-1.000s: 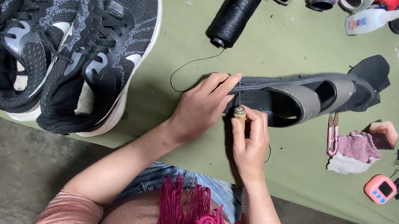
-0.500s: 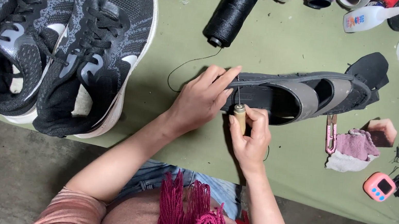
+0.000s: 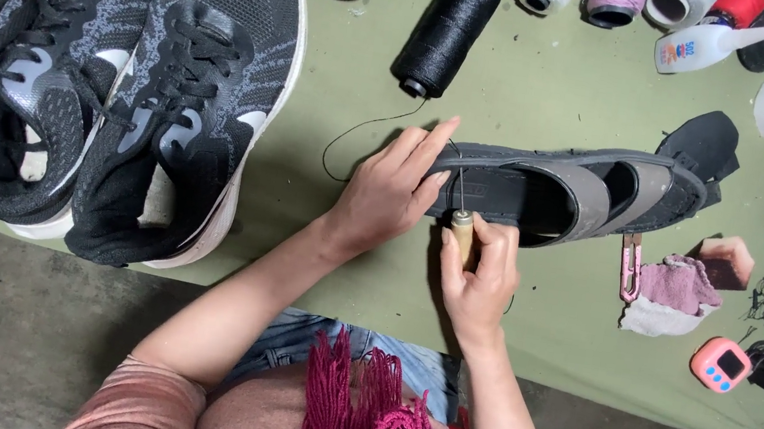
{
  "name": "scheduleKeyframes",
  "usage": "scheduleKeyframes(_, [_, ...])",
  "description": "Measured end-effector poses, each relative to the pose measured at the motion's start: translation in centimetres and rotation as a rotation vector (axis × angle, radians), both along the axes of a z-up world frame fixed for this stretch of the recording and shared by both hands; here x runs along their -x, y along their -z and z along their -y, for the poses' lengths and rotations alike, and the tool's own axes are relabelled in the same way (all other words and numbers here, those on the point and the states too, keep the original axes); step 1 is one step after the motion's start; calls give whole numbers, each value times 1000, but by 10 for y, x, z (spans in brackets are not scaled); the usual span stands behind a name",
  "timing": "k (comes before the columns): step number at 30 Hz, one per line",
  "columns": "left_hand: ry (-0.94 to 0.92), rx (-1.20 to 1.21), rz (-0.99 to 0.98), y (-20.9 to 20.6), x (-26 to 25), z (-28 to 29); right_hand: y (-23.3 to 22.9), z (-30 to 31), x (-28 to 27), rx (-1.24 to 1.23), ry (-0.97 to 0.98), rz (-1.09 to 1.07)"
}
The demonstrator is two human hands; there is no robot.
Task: Sewing the sole of a sandal using a hand-held awl and thread at a repair bench.
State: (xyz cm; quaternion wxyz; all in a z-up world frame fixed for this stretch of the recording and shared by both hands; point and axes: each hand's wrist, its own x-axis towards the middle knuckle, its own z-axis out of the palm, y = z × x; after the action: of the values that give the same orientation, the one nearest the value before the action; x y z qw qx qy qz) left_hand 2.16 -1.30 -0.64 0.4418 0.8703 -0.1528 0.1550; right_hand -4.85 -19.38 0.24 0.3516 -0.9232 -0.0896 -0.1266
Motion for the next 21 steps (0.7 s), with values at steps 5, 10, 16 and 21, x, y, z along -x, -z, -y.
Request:
scheduleKeyframes(5, [-42,-5,45,10,-1,5,0,1,-1,-38,5,-29])
scheduleKeyframes(10, [-61,26,65,9,-2,9,23,14,9,-662,8,-346])
scheduleKeyframes(16, [-87,7,92,17,0,11,2,0,11,-513,49,-300])
scheduleKeyframes(21, [-70,61,86,21,-1,12,33,7,17,-1134,1,-526])
